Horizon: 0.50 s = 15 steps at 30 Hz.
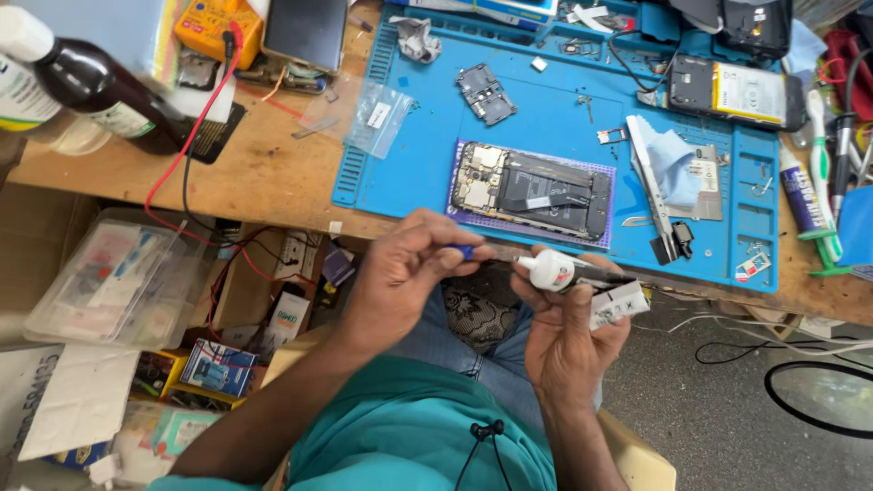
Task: The person disassembles a smartphone, removes the battery, and applies adhesive to the internal frame. They then reposition the battery and use a pen to mark or adjust components on the motherboard.
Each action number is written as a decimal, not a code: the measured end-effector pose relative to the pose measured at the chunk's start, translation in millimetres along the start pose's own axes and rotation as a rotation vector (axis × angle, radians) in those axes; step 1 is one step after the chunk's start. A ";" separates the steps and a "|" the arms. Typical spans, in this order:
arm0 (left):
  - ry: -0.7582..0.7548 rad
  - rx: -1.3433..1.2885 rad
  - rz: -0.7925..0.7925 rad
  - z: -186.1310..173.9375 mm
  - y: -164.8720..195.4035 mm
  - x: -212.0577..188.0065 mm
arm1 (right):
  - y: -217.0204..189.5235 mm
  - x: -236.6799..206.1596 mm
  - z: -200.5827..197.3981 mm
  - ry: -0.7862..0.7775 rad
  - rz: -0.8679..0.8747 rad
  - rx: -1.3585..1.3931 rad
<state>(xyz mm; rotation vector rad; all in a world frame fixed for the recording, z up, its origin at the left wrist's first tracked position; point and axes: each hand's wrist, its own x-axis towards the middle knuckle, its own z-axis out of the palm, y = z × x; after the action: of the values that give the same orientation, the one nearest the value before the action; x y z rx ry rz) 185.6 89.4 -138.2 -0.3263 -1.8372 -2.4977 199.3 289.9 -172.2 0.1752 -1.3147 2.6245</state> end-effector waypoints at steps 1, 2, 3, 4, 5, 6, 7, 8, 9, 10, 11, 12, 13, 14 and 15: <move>0.030 -0.040 -0.010 4.6 -6.7 -1.8 | 1.8 -0.8 3.6 0.016 0.011 0.003; 0.021 -0.042 -0.024 6.6 -10.8 -2.6 | 3.2 -1.3 6.4 0.031 0.022 0.006; 0.009 -0.043 -0.034 7.8 -13.4 -1.8 | 4.0 -1.5 8.3 0.026 0.034 0.013; -0.006 -0.043 -0.042 7.7 -14.0 -1.2 | 5.0 -1.0 9.6 0.021 0.044 0.020; -0.003 -0.014 -0.027 8.1 -13.7 -1.2 | 5.9 -1.1 10.5 0.017 0.054 0.026; 0.000 0.014 -0.014 8.3 -12.6 -1.5 | 6.7 -1.0 11.0 0.017 0.055 0.030; 0.002 0.042 -0.003 8.4 -11.6 -1.7 | 7.8 -1.1 11.4 0.018 0.057 0.034; 0.006 0.023 -0.006 9.0 -11.3 -2.0 | 8.7 -1.3 11.7 0.018 0.057 0.038; 0.011 0.004 -0.009 8.7 -11.2 -2.4 | 9.6 -1.6 11.8 0.016 0.060 0.044; 0.015 -0.015 -0.015 8.7 -12.2 -3.0 | 10.4 -2.2 11.9 0.014 0.064 0.048; 0.017 -0.021 -0.021 8.2 -13.4 -3.6 | 10.9 -2.5 11.8 0.012 0.068 0.052; 0.017 -0.026 -0.027 7.1 -14.8 -3.9 | 11.4 -3.0 11.7 0.018 0.070 0.043; 0.018 -0.033 -0.031 6.5 -16.4 -4.3 | 11.6 -3.3 11.5 0.022 0.072 0.035; 0.022 -0.027 -0.030 5.8 -17.6 -4.8 | 11.9 -3.5 11.3 0.026 0.072 0.026; 0.025 -0.021 -0.030 5.4 -18.5 -5.1 | 12.0 -3.7 11.0 0.019 0.073 0.022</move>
<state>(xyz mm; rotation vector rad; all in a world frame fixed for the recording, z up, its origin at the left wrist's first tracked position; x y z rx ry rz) 188.8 99.6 -154.9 -0.2685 -1.8206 -2.5303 200.4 273.6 -175.7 0.1069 -1.3111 2.6949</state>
